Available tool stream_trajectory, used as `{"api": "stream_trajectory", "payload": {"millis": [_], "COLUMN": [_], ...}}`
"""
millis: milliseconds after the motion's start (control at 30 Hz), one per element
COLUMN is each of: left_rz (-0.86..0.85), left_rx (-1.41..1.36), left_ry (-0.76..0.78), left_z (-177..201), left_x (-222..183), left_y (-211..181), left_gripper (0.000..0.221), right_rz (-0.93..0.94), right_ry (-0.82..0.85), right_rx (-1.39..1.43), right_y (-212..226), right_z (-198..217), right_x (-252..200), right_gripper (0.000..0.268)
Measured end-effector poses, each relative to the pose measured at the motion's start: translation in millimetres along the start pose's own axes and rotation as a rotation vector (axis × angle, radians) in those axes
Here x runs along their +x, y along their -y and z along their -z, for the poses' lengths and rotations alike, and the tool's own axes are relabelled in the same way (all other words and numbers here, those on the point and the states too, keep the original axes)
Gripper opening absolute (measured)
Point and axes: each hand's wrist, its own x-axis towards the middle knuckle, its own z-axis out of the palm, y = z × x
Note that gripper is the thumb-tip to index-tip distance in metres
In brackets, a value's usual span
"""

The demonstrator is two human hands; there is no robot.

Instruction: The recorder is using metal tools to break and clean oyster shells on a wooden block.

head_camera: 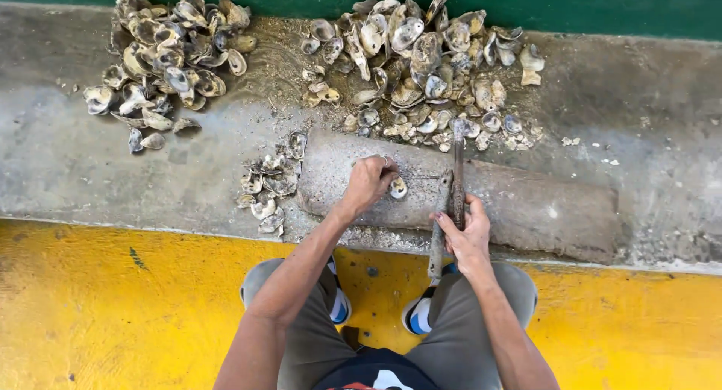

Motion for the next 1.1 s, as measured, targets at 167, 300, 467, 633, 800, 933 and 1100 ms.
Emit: {"api": "stream_trajectory", "payload": {"millis": [167, 300, 467, 633, 800, 933, 1100], "left_rz": [0.150, 0.203, 0.237, 0.273, 0.423, 0.476, 0.353], "left_rx": [-0.001, -0.243, -0.422, -0.454, -0.397, -0.341, -0.277], "left_ry": [-0.117, -0.080, -0.027, -0.021, 0.041, 0.090, 0.116], "left_z": [7.2, 3.6, -4.4, 9.7, 52.5, 83.1, 85.0], "left_x": [-22.5, -72.9, -101.4, -106.9, -118.2, -105.3, -92.1], "left_y": [-47.5, -109.6, -169.3, -160.3, -131.8, -113.8, -91.3], "left_gripper": [0.020, 0.033, 0.068, 0.063, 0.048, 0.042, 0.046], "right_rz": [0.061, 0.078, 0.210, 0.157, 0.110, 0.096, 0.085], "right_ry": [0.005, -0.002, 0.072, 0.059, 0.066, 0.050, 0.055], "right_rx": [-0.005, -0.031, 0.019, 0.090, 0.268, 0.297, 0.258], "right_y": [6.0, 5.3, -22.0, -4.8, 14.2, 7.9, 9.2], "right_z": [-5.0, -13.4, -11.5, -13.0, -10.0, -2.7, -2.7], "right_x": [-4.8, -2.8, 0.8, -0.1, -2.5, 0.6, -0.4], "right_gripper": [0.052, 0.055, 0.052, 0.041, 0.024, 0.023, 0.025]}}
